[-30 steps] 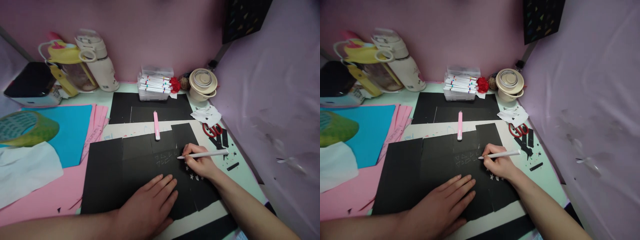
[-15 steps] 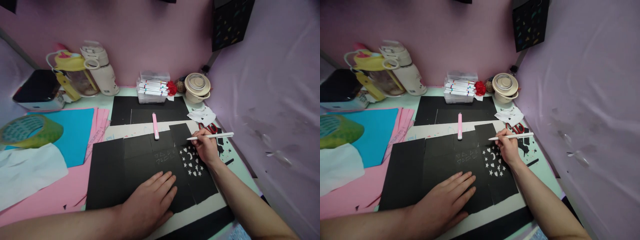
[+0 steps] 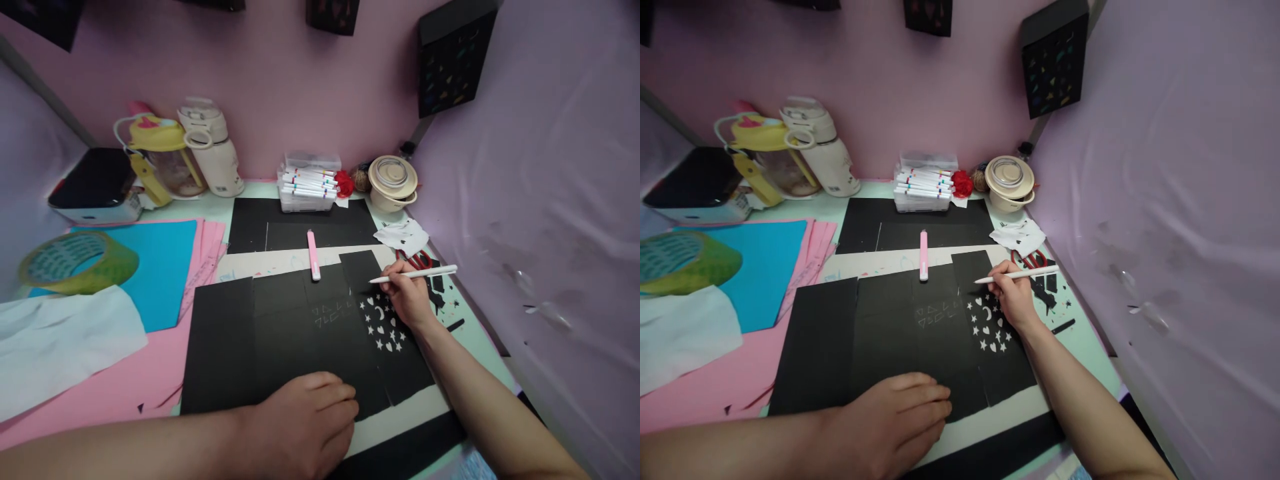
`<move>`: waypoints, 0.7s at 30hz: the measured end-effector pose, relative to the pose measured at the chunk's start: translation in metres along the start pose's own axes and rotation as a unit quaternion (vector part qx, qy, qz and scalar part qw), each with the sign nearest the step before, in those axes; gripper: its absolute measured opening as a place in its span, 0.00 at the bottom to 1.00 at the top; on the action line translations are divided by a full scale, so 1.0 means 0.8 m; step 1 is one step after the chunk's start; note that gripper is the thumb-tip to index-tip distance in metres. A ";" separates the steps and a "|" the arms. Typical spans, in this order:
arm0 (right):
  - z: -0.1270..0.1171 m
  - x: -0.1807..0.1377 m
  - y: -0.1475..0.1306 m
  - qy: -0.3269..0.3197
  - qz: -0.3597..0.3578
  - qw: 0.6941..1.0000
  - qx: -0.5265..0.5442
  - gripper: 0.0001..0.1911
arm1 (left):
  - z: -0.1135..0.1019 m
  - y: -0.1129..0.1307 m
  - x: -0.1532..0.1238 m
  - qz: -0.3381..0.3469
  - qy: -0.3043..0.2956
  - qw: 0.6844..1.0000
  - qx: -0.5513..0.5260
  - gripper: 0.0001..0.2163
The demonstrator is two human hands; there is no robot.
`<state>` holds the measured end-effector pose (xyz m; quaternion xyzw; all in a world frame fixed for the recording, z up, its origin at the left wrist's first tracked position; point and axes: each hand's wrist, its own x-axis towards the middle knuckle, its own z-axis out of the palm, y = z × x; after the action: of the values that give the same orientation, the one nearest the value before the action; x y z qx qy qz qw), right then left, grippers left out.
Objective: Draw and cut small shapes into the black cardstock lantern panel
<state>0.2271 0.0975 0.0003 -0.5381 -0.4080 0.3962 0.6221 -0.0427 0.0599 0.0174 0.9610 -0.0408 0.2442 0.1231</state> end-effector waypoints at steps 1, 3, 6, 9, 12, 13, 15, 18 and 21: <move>-0.001 0.000 0.002 -0.002 0.000 1.000 -0.009 0.04 | 0.000 0.000 0.000 -0.002 -0.009 1.000 0.002 0.07; -0.002 0.000 0.005 -0.007 -0.006 1.000 -0.026 0.04 | 0.003 0.000 -0.001 -0.008 -0.022 1.000 0.006 0.07; -0.005 -0.004 -0.002 -0.009 -0.021 0.998 -0.053 0.05 | 0.009 -0.001 -0.003 -0.013 -0.015 1.000 0.017 0.09; -0.006 -0.018 -0.024 -0.016 -0.022 0.994 -0.102 0.05 | 0.014 -0.002 -0.005 -0.014 -0.006 0.999 0.036 0.11; 0.000 -0.042 -0.043 -0.043 0.008 0.983 -0.180 0.04 | 0.016 -0.003 -0.008 -0.012 0.003 0.999 0.047 0.12; 0.004 -0.050 -0.046 -0.042 0.018 0.979 -0.200 0.03 | 0.017 -0.003 -0.008 -0.012 0.006 0.999 0.049 0.12; 0.013 -0.065 -0.045 -0.029 0.028 0.973 -0.226 0.03 | 0.018 -0.002 -0.009 -0.012 0.005 0.999 0.052 0.12; 0.026 -0.079 -0.032 -0.017 0.034 0.969 -0.244 0.04 | 0.021 -0.001 -0.010 -0.016 0.001 0.998 0.056 0.12; 0.032 -0.083 -0.020 0.002 0.031 0.968 -0.249 0.07 | 0.023 0.000 -0.011 -0.019 -0.006 0.998 0.064 0.12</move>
<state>0.1804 0.0425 0.0128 -0.6892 -0.4756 0.3002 0.4568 -0.0417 0.0552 -0.0023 0.9689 -0.0078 0.2386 0.0653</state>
